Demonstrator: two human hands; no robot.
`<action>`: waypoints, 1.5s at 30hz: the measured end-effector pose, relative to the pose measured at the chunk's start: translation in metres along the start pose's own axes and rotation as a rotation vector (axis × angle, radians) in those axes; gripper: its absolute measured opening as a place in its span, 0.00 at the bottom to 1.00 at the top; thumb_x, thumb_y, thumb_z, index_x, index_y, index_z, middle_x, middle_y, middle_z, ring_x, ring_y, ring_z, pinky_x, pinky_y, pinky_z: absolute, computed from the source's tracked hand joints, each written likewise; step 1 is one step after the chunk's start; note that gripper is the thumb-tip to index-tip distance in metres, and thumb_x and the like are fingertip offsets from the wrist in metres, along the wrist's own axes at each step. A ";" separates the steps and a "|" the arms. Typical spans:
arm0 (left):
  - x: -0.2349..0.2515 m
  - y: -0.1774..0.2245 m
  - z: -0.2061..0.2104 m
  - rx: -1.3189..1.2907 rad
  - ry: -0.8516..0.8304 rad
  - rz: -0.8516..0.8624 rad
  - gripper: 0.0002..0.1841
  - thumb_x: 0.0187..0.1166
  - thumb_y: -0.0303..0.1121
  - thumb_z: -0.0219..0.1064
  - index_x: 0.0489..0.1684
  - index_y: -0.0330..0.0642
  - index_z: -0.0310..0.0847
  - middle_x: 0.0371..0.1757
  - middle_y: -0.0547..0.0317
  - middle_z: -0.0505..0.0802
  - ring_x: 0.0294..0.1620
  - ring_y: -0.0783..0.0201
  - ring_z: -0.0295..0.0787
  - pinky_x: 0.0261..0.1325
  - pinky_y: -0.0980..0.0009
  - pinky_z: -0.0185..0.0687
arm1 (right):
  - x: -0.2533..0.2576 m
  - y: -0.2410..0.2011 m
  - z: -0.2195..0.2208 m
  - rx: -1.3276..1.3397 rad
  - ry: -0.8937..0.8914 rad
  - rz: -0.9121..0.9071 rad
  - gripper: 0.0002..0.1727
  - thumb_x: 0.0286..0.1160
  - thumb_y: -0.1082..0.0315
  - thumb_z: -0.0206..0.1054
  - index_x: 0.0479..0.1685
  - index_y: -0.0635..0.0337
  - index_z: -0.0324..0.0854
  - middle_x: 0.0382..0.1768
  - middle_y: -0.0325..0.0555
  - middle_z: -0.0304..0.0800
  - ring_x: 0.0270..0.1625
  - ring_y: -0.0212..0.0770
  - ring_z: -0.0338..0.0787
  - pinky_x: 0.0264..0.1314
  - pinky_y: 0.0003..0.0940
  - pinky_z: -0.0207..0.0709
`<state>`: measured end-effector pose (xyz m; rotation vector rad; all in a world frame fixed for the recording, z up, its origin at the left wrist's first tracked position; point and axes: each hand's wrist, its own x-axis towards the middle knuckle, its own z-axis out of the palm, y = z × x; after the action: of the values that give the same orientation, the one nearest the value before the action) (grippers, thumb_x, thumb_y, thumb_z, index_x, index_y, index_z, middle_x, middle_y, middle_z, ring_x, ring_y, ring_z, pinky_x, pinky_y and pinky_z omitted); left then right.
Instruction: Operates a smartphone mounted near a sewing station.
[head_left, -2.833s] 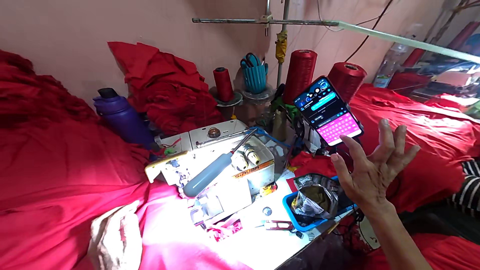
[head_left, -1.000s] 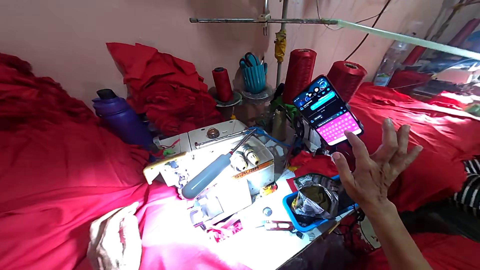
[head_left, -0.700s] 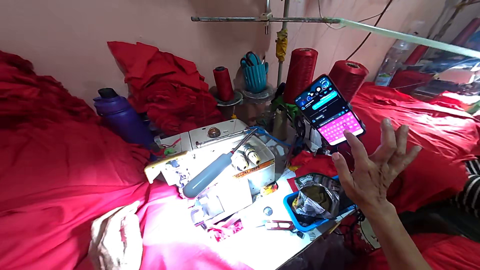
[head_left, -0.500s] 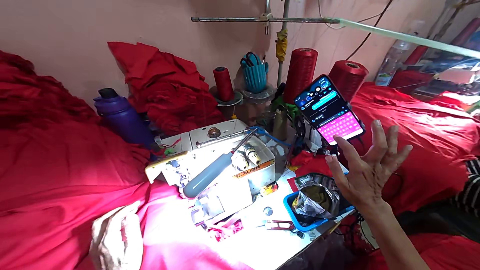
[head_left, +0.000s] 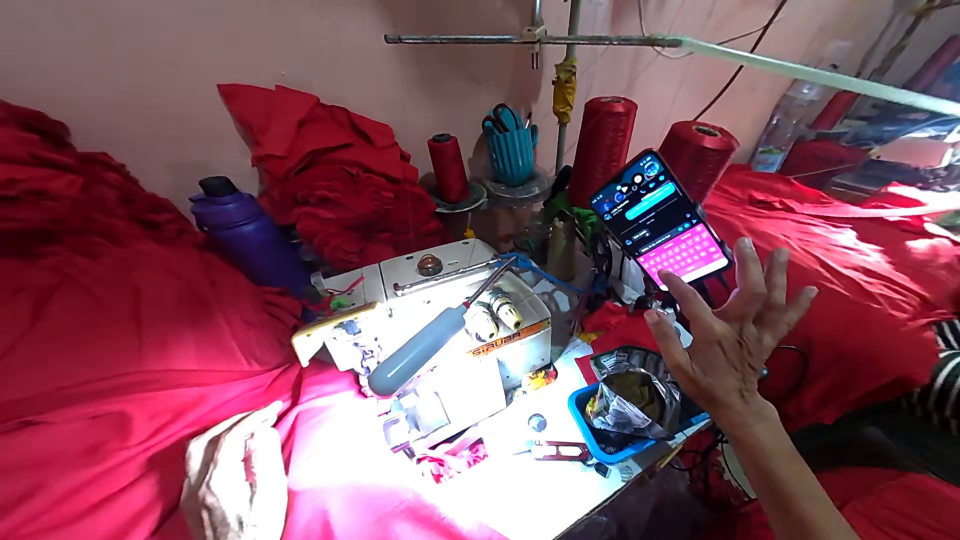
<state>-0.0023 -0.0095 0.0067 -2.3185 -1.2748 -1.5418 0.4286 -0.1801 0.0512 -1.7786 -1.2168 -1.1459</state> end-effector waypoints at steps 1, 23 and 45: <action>0.000 0.000 0.000 -0.001 0.000 -0.003 0.20 0.85 0.26 0.47 0.52 0.17 0.84 0.52 0.22 0.89 0.61 0.35 0.85 0.72 0.53 0.74 | 0.000 0.000 0.000 0.001 0.001 0.001 0.28 0.83 0.37 0.52 0.69 0.39 0.86 0.88 0.68 0.57 0.92 0.75 0.44 0.81 0.85 0.25; 0.000 0.001 0.001 0.004 0.012 0.004 0.20 0.86 0.26 0.47 0.51 0.16 0.84 0.52 0.22 0.89 0.61 0.35 0.85 0.73 0.54 0.72 | 0.004 0.002 -0.010 -0.033 0.024 0.030 0.29 0.83 0.37 0.52 0.73 0.40 0.83 0.89 0.68 0.55 0.93 0.73 0.41 0.83 0.83 0.24; 0.000 0.001 0.000 0.004 0.008 0.000 0.20 0.86 0.26 0.47 0.52 0.16 0.83 0.52 0.21 0.89 0.62 0.33 0.84 0.73 0.53 0.73 | 0.017 0.004 -0.013 -0.052 0.032 0.054 0.30 0.83 0.39 0.52 0.75 0.43 0.82 0.89 0.71 0.54 0.92 0.77 0.41 0.81 0.85 0.24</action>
<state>-0.0015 -0.0099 0.0071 -2.3070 -1.2748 -1.5456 0.4311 -0.1873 0.0718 -1.8131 -1.1230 -1.1803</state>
